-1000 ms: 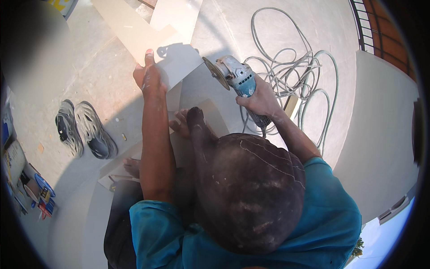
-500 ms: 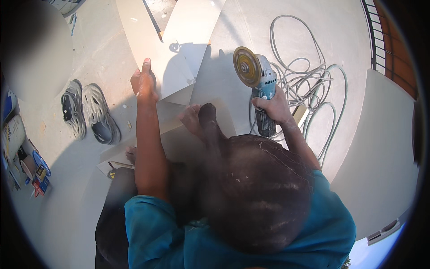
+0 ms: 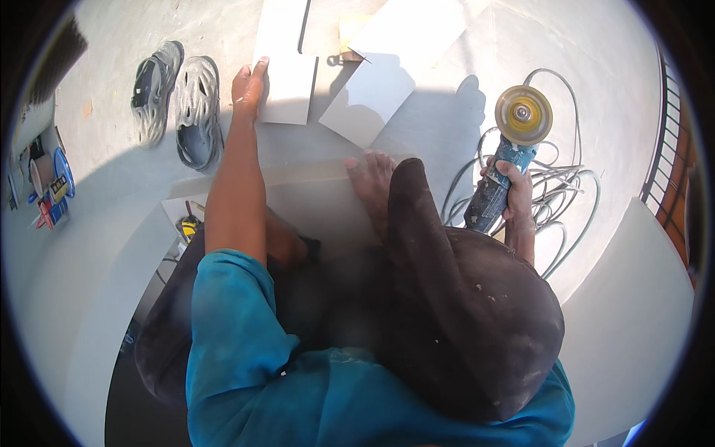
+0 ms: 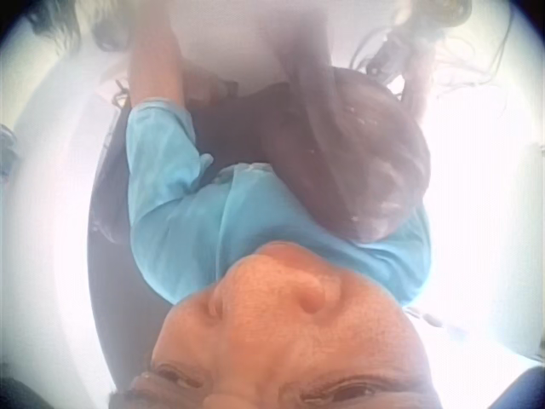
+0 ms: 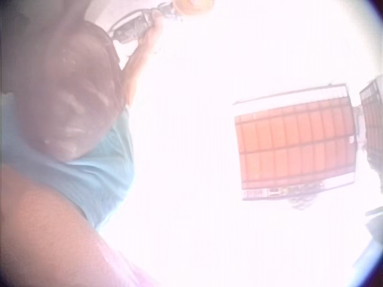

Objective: The person uses an angle grinder to cut a rectangular ceramic tile on the floor. They hold the tile with one hand and guide the grinder with the other, completing a straight cut and separating the tile into two pieces.

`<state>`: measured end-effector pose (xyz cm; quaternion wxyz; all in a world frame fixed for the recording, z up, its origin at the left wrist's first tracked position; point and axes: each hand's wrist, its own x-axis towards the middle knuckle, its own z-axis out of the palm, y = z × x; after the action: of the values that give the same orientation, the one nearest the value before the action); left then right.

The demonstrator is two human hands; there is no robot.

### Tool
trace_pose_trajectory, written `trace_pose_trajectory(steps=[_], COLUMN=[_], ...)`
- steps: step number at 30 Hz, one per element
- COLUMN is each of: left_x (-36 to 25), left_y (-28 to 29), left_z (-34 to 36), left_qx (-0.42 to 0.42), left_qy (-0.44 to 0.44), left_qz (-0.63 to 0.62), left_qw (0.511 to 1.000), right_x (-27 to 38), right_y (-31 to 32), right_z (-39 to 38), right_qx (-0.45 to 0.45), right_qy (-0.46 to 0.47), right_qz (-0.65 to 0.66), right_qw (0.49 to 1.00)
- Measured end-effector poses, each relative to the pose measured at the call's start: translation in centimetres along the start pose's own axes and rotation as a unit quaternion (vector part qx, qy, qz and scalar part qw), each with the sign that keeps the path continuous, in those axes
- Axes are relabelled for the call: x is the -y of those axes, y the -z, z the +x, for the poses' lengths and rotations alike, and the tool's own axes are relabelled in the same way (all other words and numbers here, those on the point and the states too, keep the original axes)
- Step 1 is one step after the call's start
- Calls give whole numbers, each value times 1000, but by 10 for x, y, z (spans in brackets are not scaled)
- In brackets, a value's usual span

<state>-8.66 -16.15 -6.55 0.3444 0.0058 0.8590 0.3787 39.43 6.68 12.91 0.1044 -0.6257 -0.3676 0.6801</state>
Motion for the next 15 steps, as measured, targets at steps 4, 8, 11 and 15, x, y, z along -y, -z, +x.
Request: trace_pose_trajectory(steps=[4, 8, 11, 15], left_x=[11, -8, -27, -37], left_y=[11, 2, -5, -10], left_z=[16, -9, -28, -45], left_qx=[0, 8, -24, -56], left_qy=[-71, -48, -102, -85], left_qz=[100, 230, 353, 412], left_qw=[993, 972, 930, 906], right_x=[-1, 3, 2, 2], right_y=[-4, -4, -7, -10], right_z=[0, 5, 15, 24], right_qx=[-1, 18, 16, 31], right_qy=[9, -28, -31, -25], right_qz=[31, 38, 78, 85], right_qw=[999, 999, 996, 996])
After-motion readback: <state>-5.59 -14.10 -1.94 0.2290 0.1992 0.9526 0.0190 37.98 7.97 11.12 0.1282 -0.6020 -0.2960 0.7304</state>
